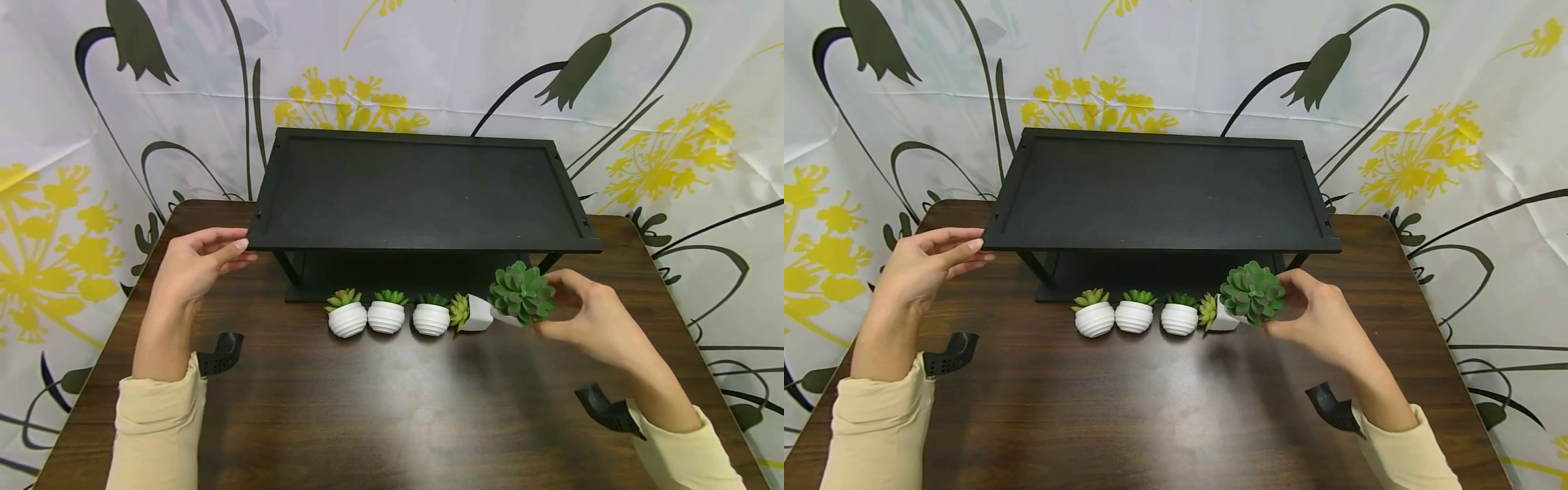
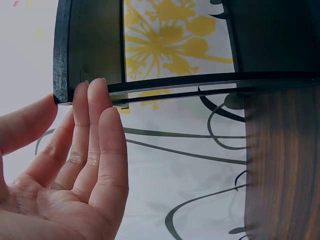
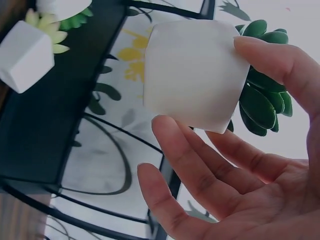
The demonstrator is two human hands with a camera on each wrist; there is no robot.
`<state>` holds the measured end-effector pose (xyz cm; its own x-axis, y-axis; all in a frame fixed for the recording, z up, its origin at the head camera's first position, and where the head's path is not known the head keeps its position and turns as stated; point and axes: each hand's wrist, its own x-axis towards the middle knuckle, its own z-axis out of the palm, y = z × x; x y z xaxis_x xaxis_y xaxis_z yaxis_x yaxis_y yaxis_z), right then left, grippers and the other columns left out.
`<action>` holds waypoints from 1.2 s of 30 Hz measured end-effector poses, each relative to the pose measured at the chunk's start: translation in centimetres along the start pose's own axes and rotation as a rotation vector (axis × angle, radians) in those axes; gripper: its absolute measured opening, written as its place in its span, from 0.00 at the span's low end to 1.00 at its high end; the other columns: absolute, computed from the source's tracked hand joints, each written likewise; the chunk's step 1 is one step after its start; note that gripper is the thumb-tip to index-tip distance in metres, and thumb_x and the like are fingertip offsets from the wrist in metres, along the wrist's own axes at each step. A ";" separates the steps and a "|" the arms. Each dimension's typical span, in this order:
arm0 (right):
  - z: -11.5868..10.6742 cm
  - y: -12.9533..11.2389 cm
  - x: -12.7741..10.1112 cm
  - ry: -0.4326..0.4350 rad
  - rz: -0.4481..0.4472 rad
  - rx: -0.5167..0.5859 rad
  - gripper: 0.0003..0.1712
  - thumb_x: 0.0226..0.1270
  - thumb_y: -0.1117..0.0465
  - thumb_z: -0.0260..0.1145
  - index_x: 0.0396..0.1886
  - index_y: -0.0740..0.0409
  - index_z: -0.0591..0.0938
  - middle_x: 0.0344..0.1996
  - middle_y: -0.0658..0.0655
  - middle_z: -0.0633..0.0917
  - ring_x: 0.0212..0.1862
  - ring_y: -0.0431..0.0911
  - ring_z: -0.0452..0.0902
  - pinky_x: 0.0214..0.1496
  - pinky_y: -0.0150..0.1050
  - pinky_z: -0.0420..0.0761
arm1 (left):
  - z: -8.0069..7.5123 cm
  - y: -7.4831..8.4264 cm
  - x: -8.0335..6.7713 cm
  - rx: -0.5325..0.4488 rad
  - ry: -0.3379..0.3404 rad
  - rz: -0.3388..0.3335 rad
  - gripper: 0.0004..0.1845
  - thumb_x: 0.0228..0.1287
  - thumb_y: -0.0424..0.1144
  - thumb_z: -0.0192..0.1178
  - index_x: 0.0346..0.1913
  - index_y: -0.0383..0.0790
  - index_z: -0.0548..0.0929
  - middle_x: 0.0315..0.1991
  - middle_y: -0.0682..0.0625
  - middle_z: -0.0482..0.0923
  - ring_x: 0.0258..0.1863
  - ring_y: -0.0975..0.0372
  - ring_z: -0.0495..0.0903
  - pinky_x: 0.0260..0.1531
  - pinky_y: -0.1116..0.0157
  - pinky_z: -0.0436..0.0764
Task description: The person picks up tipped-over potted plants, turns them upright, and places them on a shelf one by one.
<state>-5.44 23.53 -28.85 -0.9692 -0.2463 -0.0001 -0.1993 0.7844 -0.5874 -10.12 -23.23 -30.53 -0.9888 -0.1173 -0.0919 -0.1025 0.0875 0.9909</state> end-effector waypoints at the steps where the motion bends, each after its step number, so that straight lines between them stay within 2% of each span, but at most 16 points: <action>1: -0.1 -0.2 0.1 0.001 0.002 -0.002 0.27 0.43 0.61 0.74 0.47 0.56 0.76 0.34 0.53 0.82 0.36 0.45 0.78 0.34 0.34 0.76 | 0.0 0.0 0.0 0.001 0.000 0.003 0.06 0.58 0.29 0.60 0.34 0.45 0.82 0.25 0.57 0.82 0.25 0.67 0.82 0.28 0.76 0.81; 6: -0.7 -1.0 0.4 0.011 0.003 0.006 0.27 0.43 0.61 0.75 0.46 0.57 0.76 0.34 0.54 0.81 0.35 0.45 0.78 0.34 0.34 0.76 | 0.0 -0.1 0.0 0.003 0.000 0.015 0.07 0.59 0.29 0.60 0.34 0.45 0.81 0.24 0.58 0.82 0.24 0.68 0.82 0.28 0.76 0.81; 11: -1.2 -1.7 0.8 0.030 0.001 0.032 0.27 0.43 0.62 0.75 0.46 0.57 0.76 0.34 0.54 0.81 0.35 0.41 0.78 0.33 0.29 0.75 | 0.0 0.0 0.0 0.028 0.005 0.011 0.05 0.59 0.29 0.60 0.36 0.42 0.80 0.25 0.59 0.81 0.25 0.68 0.82 0.28 0.76 0.80; 19: -1.9 -3.0 1.6 0.050 0.005 0.048 0.28 0.43 0.59 0.76 0.47 0.56 0.76 0.35 0.54 0.83 0.35 0.37 0.78 0.34 0.28 0.74 | 0.0 0.1 0.0 0.032 0.002 -0.003 0.05 0.59 0.30 0.60 0.38 0.41 0.80 0.25 0.58 0.81 0.25 0.68 0.82 0.28 0.76 0.80; 23: -2.1 -3.6 2.2 0.046 0.000 0.061 0.28 0.44 0.58 0.76 0.47 0.56 0.76 0.35 0.54 0.83 0.35 0.40 0.79 0.34 0.29 0.74 | 0.0 0.0 0.1 0.008 0.000 -0.003 0.06 0.59 0.29 0.60 0.36 0.43 0.81 0.25 0.58 0.81 0.25 0.68 0.82 0.28 0.76 0.81; 30: -2.4 -4.7 3.6 0.015 0.008 0.097 0.29 0.45 0.57 0.75 0.48 0.57 0.75 0.34 0.55 0.83 0.34 0.42 0.79 0.34 0.32 0.75 | 0.0 0.0 0.1 0.080 0.009 -0.008 0.09 0.60 0.31 0.60 0.43 0.34 0.77 0.25 0.60 0.81 0.25 0.69 0.82 0.29 0.76 0.80; 36: -2.7 -5.7 4.8 -0.008 0.009 0.127 0.30 0.45 0.57 0.75 0.49 0.58 0.74 0.35 0.56 0.83 0.35 0.44 0.79 0.35 0.34 0.76 | 0.0 0.0 0.1 0.018 0.005 -0.005 0.05 0.59 0.30 0.60 0.37 0.42 0.81 0.25 0.58 0.81 0.25 0.68 0.82 0.29 0.76 0.81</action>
<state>-9.32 19.43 -23.29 -0.9696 -0.2444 -0.0116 -0.1703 0.7081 -0.6852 -10.22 -23.29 -30.55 -0.9877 -0.1228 -0.0967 -0.1098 0.1051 0.9884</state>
